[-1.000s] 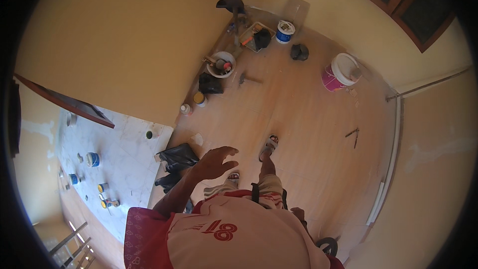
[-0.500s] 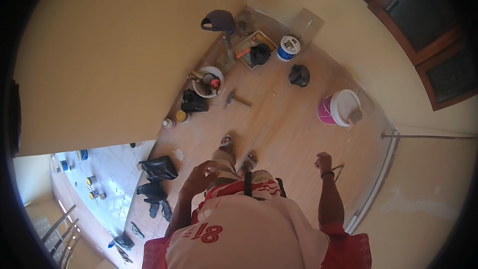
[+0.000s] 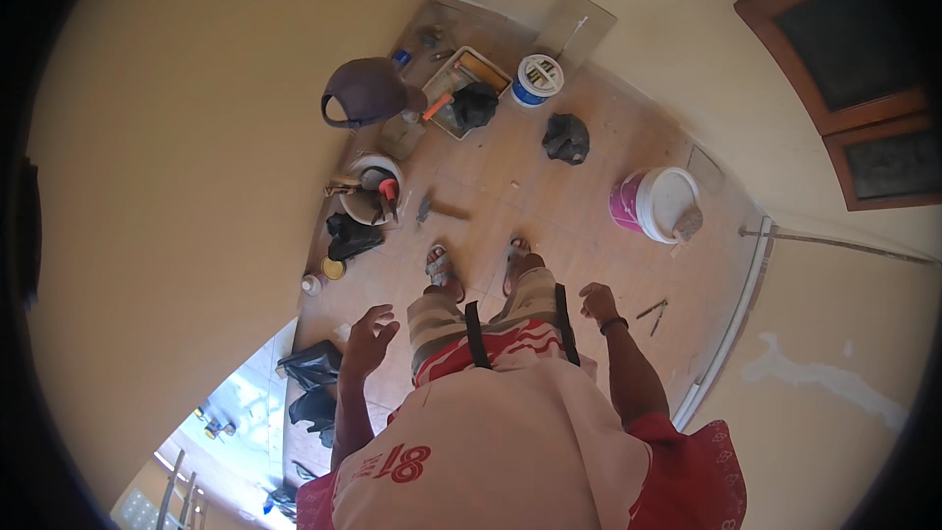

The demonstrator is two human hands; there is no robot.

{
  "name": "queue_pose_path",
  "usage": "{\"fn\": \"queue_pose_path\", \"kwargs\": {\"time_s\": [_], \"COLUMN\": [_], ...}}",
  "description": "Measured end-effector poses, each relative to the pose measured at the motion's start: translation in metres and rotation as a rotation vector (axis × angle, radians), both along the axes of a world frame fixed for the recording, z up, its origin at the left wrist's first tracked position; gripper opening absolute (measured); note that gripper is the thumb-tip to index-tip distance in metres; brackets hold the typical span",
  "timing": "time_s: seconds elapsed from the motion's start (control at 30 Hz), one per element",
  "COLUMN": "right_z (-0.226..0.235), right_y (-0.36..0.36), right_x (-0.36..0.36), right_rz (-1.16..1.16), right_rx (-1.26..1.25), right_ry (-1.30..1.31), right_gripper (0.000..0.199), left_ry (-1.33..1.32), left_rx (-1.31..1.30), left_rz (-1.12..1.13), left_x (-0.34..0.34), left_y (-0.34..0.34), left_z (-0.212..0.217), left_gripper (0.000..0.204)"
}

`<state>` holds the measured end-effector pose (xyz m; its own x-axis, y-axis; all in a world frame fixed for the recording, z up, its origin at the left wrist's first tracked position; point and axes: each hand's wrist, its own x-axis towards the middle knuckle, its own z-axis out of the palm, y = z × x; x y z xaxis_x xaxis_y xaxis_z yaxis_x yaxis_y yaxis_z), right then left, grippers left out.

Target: The person moves a ladder, then sits on the floor to assemble an angle grinder by attaching a grinding disc and tightening it with a wrench. The person then walks around the construction site and returns to the grinder.

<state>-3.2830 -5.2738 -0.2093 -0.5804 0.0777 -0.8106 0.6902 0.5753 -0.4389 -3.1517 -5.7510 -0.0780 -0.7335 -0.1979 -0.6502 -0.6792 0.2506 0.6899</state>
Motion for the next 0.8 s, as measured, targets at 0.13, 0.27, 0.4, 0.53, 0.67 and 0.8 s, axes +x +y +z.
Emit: {"fn": "queue_pose_path", "kwargs": {"time_s": [0.13,0.27,0.4,0.53,0.67,0.8], "right_z": [-0.014,-0.065,-0.167,-0.263,-0.357,-0.399], "right_y": [0.047,0.080,0.099,0.016,-0.080,-0.205], "right_x": [-0.026,-0.084,-0.159,-0.279,-0.393,-0.479], "right_rz": [-0.096,0.283,0.774,0.985,0.838,0.855], "right_rx": [0.069,0.117,0.210,0.238,0.045,0.000], "right_ry": [-0.072,-0.079,-0.049,0.329,0.662,1.133], "right_gripper": [0.026,0.025,0.014,0.017,0.027,0.031], "left_ry": [-0.055,-0.074,-0.119,-0.004,0.147,0.401], "left_rx": [-0.077,-0.088,0.008,0.059,-0.052,-0.358], "left_rz": [-0.016,0.059,0.078,-0.021,-0.219,-0.263], "left_x": [-0.052,-0.093,-0.108,-0.156,-0.253,-0.350], "left_y": [-0.006,0.018,0.066,0.112,0.115,0.097], "left_z": [-0.010,-0.047,-0.105,-0.186,-0.290,-0.409], "left_gripper": [0.044,0.044,0.044,0.044,0.047,0.052]}}
